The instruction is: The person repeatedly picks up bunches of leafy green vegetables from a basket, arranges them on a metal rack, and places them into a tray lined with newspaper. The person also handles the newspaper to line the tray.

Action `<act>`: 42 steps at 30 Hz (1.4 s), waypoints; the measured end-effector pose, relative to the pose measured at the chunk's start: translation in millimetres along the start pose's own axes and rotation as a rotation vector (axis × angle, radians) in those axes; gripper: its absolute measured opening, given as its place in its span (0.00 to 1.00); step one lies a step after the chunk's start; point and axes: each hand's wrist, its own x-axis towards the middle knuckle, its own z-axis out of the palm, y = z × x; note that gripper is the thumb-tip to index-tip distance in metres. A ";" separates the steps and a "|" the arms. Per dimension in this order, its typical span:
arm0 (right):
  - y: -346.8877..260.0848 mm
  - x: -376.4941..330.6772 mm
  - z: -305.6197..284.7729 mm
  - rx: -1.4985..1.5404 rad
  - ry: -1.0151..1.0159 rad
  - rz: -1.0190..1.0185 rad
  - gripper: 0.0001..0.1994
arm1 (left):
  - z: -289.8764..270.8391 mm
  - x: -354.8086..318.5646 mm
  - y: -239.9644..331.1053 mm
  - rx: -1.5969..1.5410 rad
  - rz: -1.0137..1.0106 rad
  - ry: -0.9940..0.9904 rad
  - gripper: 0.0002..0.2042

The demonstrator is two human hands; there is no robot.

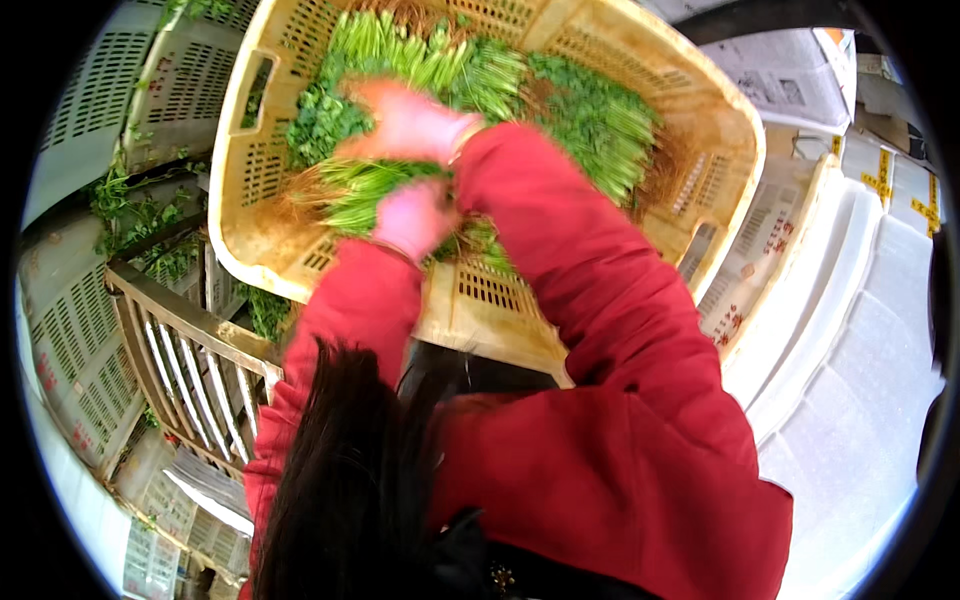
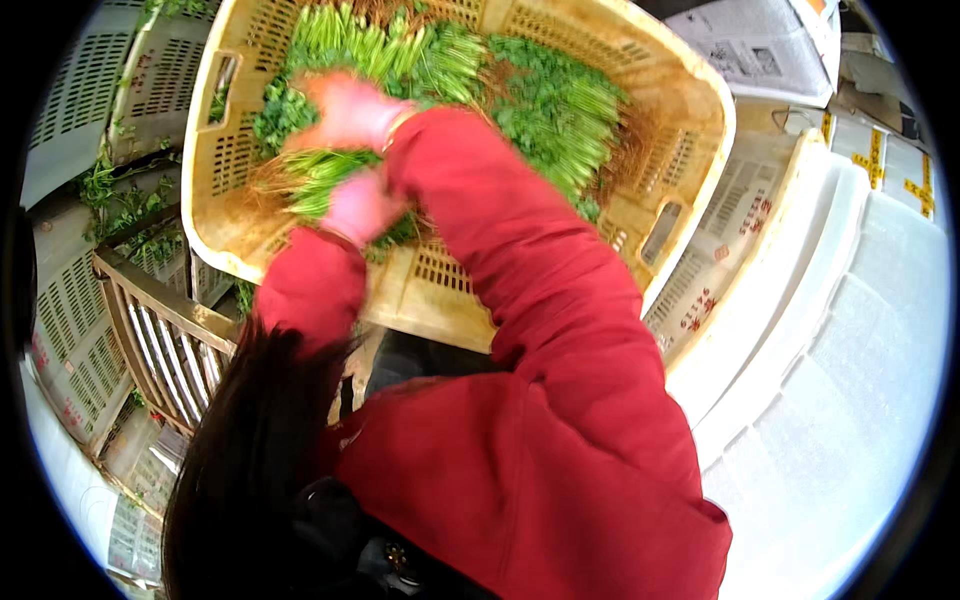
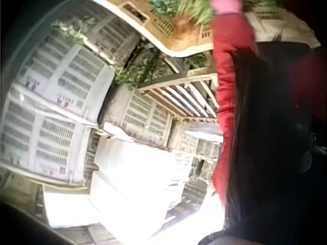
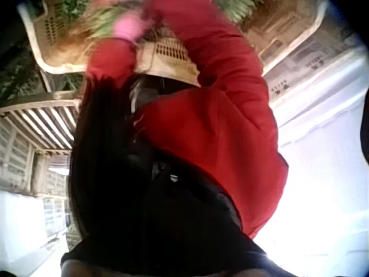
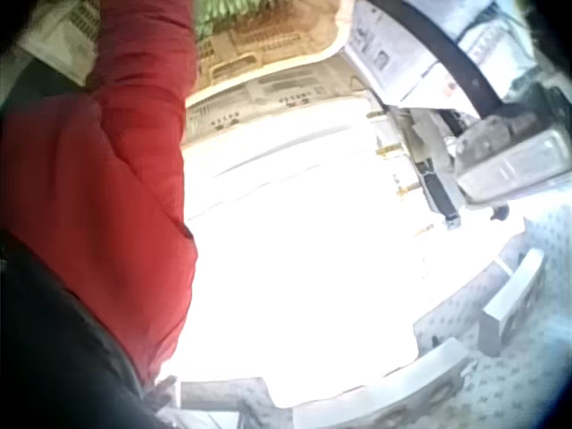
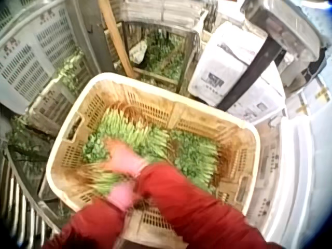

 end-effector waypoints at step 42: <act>174.0 -313.9 -45.3 1.126 0.960 0.175 0.27 | -6.3 76.3 -49.6 -0.827 0.115 -0.215 0.51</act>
